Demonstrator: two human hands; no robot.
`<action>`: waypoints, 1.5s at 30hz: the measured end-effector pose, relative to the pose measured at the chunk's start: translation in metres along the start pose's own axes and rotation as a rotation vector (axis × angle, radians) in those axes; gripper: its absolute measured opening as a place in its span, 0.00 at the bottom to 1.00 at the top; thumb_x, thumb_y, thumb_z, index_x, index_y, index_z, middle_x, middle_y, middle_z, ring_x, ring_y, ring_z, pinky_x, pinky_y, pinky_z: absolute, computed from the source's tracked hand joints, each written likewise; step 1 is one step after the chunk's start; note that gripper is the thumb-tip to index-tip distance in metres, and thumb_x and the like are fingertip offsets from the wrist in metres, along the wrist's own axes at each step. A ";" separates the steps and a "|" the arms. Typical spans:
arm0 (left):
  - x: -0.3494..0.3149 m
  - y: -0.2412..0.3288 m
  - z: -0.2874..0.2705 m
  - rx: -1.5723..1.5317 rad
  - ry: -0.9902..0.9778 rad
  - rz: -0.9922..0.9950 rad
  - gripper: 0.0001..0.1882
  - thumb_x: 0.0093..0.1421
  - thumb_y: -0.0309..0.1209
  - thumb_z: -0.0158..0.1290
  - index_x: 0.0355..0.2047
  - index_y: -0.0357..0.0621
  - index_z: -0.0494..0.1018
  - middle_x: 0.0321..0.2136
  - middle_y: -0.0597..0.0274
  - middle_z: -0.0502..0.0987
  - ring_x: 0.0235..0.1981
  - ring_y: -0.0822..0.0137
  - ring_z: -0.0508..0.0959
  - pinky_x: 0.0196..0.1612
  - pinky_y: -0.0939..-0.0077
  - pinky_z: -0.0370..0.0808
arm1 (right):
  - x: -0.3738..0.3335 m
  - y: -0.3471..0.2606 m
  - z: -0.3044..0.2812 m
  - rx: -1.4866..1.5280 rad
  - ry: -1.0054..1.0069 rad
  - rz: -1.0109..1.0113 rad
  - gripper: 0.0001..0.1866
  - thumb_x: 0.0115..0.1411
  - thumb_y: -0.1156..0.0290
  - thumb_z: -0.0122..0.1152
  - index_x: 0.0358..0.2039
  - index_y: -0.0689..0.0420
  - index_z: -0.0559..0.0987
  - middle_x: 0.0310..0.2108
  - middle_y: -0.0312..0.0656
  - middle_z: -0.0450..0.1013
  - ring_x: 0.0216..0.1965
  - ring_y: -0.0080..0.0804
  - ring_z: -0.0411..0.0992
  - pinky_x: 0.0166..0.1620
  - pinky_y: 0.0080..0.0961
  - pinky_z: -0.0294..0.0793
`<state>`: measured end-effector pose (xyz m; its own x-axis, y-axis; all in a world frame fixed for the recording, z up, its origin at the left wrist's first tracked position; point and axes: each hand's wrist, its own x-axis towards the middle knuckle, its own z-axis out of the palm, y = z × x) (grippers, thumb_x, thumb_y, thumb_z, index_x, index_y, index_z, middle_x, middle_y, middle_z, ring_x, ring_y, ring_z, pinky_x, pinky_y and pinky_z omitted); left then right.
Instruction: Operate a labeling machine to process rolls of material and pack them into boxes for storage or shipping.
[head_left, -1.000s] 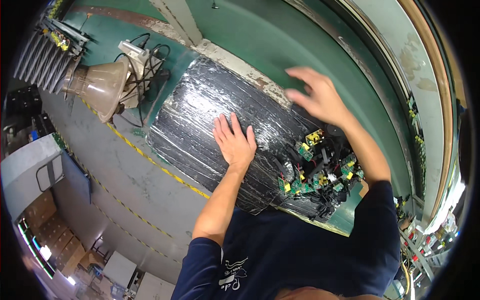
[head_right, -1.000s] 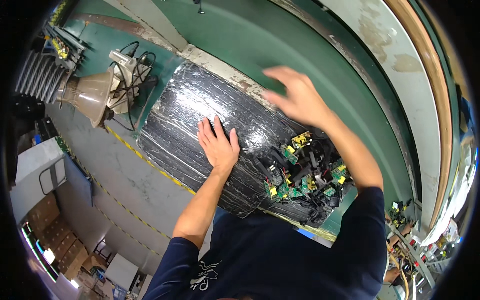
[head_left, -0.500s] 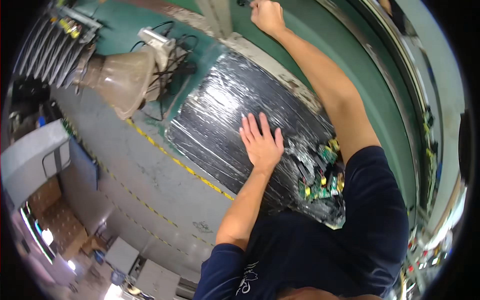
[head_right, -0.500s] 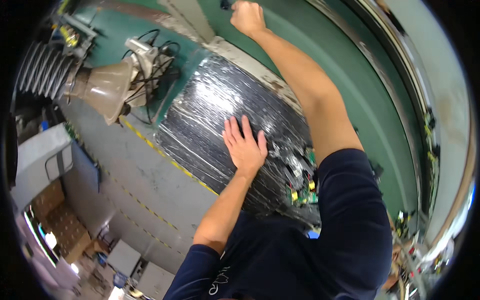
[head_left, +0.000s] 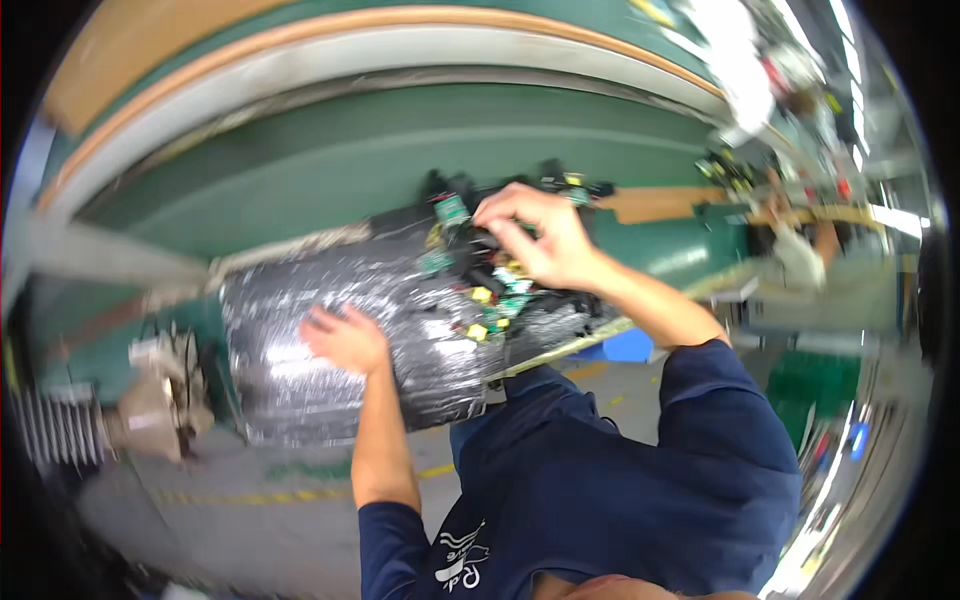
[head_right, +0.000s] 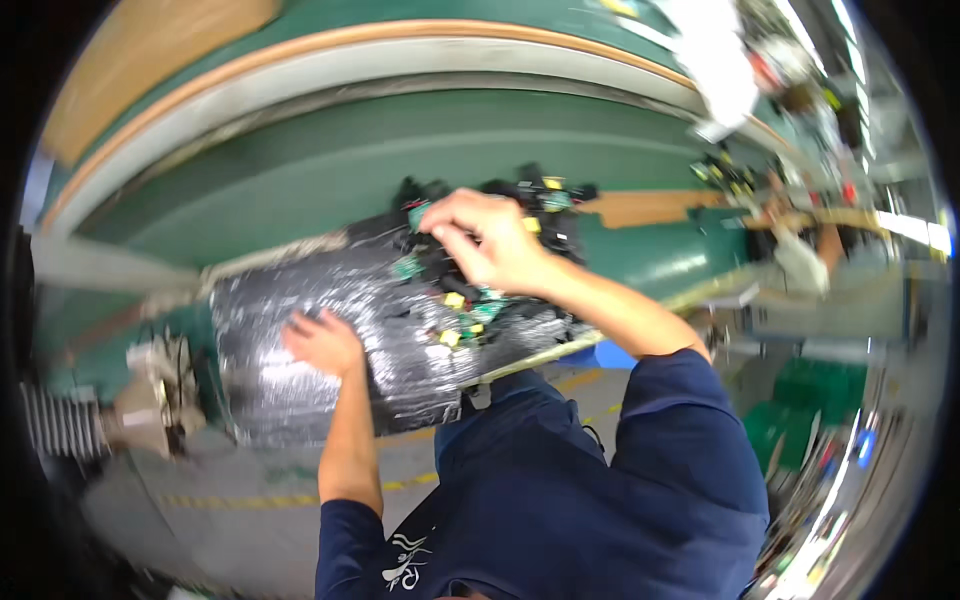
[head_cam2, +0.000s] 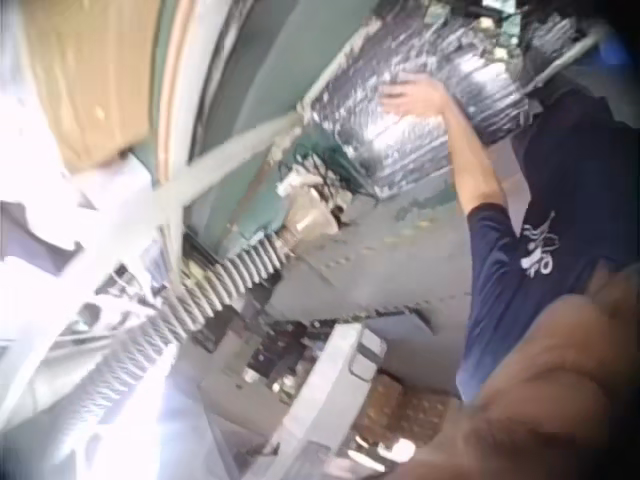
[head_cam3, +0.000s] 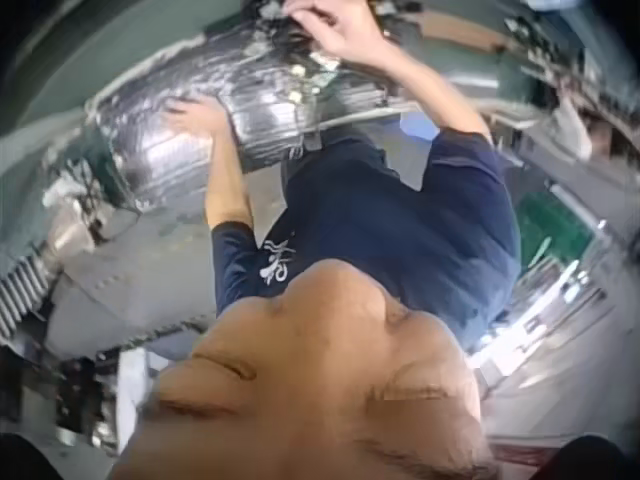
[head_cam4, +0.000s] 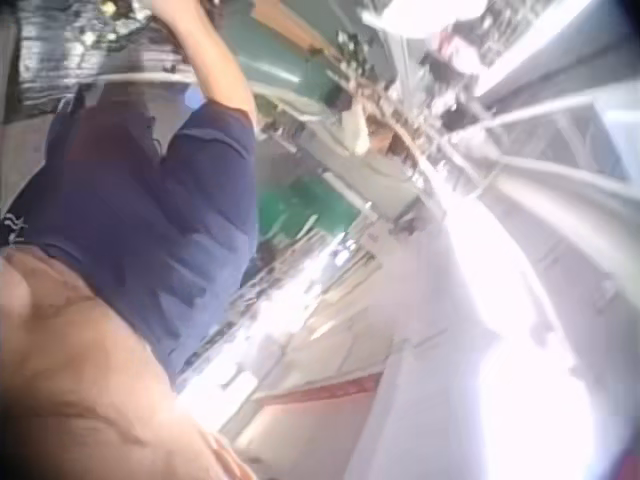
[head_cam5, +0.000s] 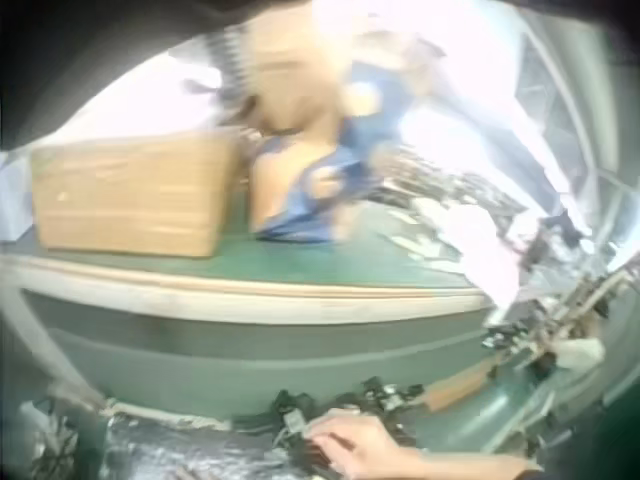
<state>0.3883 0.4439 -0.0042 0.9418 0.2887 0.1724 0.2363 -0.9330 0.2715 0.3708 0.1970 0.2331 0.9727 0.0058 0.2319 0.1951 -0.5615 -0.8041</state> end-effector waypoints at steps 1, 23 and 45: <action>-0.001 -0.005 0.007 0.017 0.069 0.042 0.28 0.63 0.46 0.44 0.58 0.42 0.61 0.58 0.39 0.60 0.62 0.41 0.57 0.61 0.48 0.56 | -0.025 0.004 -0.011 -0.056 0.112 -0.111 0.08 0.54 0.84 0.53 0.34 0.62 0.78 0.33 0.43 0.77 0.29 0.29 0.71 0.33 0.21 0.70; -0.396 0.007 -0.104 -0.513 -0.295 0.533 0.30 0.57 0.35 0.55 0.58 0.37 0.60 0.55 0.41 0.60 0.55 0.45 0.63 0.60 0.57 0.59 | -0.594 0.040 -0.103 -0.018 0.698 0.896 0.28 0.54 0.75 0.59 0.56 0.66 0.67 0.56 0.50 0.62 0.41 0.36 0.71 0.41 0.25 0.74; -0.553 0.349 -0.023 -0.517 -1.303 1.075 0.16 0.57 0.30 0.55 0.44 0.32 0.73 0.34 0.51 0.77 0.32 0.63 0.77 0.38 0.73 0.75 | -0.787 0.117 -0.206 -0.143 1.208 1.228 0.25 0.53 0.72 0.61 0.52 0.67 0.71 0.43 0.49 0.72 0.31 0.32 0.74 0.34 0.25 0.74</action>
<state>-0.0555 -0.0359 0.0172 0.2376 -0.9338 -0.2676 -0.4090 -0.3460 0.8444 -0.3974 -0.0439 0.0690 -0.1166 -0.9846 -0.1299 -0.6058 0.1742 -0.7763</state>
